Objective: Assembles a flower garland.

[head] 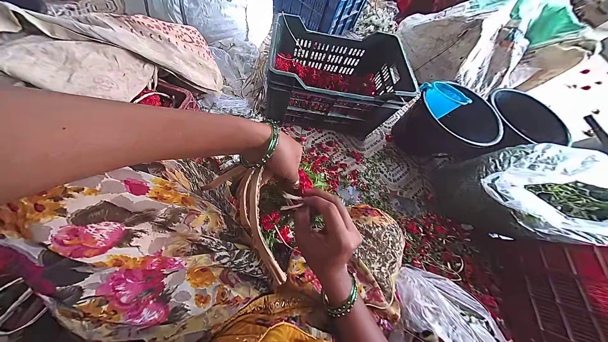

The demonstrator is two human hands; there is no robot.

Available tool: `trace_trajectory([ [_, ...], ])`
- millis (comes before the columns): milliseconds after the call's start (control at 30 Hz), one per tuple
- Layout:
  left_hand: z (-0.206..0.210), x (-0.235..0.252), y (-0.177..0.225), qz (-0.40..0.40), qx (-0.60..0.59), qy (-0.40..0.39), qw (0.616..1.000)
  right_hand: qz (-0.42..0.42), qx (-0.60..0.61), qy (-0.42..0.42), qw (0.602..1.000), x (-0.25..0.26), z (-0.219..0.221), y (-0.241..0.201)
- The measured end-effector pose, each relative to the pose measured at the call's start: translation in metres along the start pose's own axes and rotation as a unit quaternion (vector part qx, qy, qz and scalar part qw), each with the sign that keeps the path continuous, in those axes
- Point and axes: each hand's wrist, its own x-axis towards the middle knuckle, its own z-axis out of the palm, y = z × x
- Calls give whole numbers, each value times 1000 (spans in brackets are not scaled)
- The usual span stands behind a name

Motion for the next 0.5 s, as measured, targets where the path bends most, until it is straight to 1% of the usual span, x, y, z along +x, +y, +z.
trace_trajectory([
  [67,-2,-1,2,-20,-24,-7,1000,21,98,-2,995,2,-9,0],
  [133,-1,-1,2,-27,-54,-7,998,53,151,-35,987,7,-21,1],
  [233,-1,0,-1,-23,-93,-15,995,60,148,-63,985,13,-35,8],
  [333,0,1,-3,-8,-93,-16,996,49,169,-69,982,18,-38,18],
  [400,1,1,-3,-6,-66,-16,998,35,152,-70,985,19,-33,22],
  [433,1,2,-2,-6,-56,-13,998,24,124,-64,990,20,-28,22],
  [500,1,1,3,-20,-25,-11,999,-12,25,-52,998,21,-19,22],
])
